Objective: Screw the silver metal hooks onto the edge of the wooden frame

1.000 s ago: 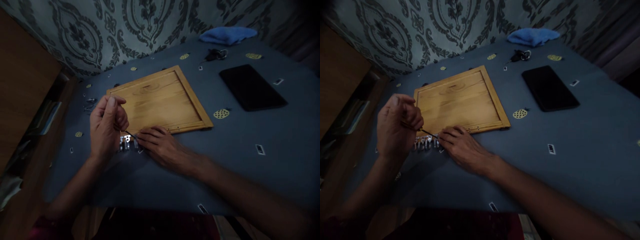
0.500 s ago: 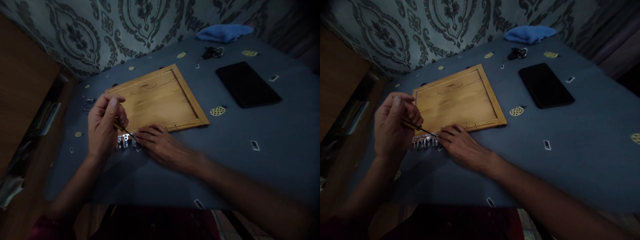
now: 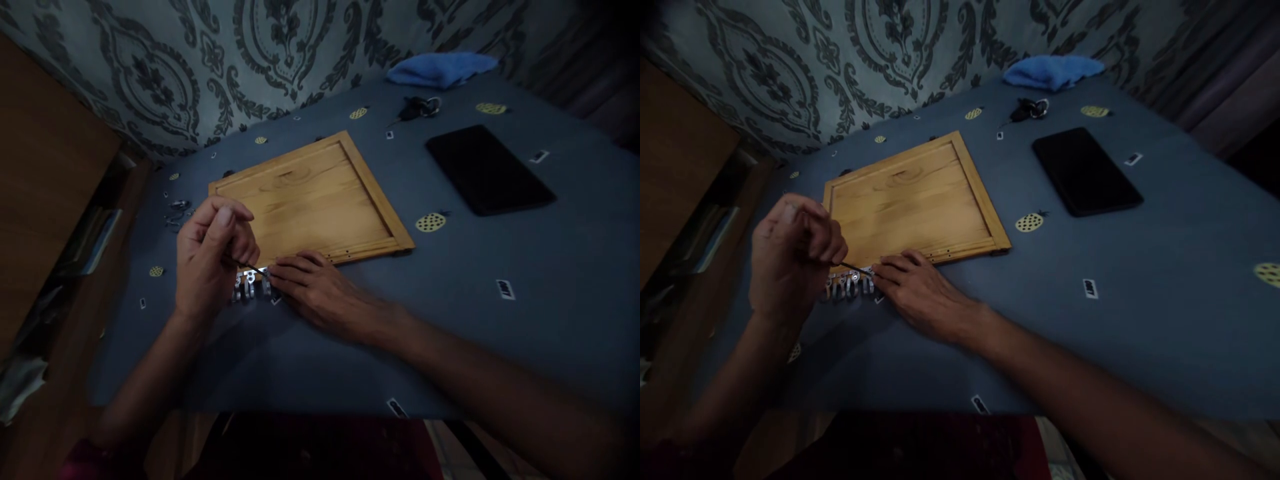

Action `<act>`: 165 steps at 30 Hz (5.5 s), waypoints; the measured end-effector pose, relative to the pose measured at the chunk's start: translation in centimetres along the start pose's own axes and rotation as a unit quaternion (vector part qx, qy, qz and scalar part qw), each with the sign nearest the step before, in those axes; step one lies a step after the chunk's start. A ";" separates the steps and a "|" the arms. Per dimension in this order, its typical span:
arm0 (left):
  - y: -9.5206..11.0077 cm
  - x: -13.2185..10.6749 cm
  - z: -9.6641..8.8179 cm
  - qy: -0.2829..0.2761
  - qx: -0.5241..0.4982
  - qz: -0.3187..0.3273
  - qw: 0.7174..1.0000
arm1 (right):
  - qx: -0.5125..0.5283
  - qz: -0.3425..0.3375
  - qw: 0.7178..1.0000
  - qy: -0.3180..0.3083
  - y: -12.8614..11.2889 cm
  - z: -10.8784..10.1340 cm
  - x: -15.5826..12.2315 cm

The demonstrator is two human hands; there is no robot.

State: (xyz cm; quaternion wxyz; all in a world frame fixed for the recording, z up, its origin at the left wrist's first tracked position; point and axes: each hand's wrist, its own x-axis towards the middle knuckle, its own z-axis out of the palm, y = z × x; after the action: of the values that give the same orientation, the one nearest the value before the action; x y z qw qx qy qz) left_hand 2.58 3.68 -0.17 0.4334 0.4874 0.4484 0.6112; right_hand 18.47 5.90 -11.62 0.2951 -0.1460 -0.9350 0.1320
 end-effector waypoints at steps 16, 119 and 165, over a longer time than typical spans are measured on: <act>-0.1 -0.3 -0.3 -0.010 -0.038 0.030 0.999 | 0.015 0.001 1.000 -0.003 0.1 0.0 0.0; -0.5 0.8 0.7 0.000 -0.013 0.033 0.999 | 0.019 0.016 1.000 -0.014 0.1 -0.6 0.1; 2.6 -0.8 -5.9 -0.198 0.416 0.038 0.887 | 0.029 0.011 0.999 -0.021 0.2 -0.4 0.1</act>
State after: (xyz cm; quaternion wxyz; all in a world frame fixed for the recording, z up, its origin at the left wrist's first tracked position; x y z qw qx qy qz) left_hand -3.31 1.53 1.50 0.2470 0.7505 0.5473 0.2760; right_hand 18.69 6.23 -11.30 0.2777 -0.1450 -0.9352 0.1652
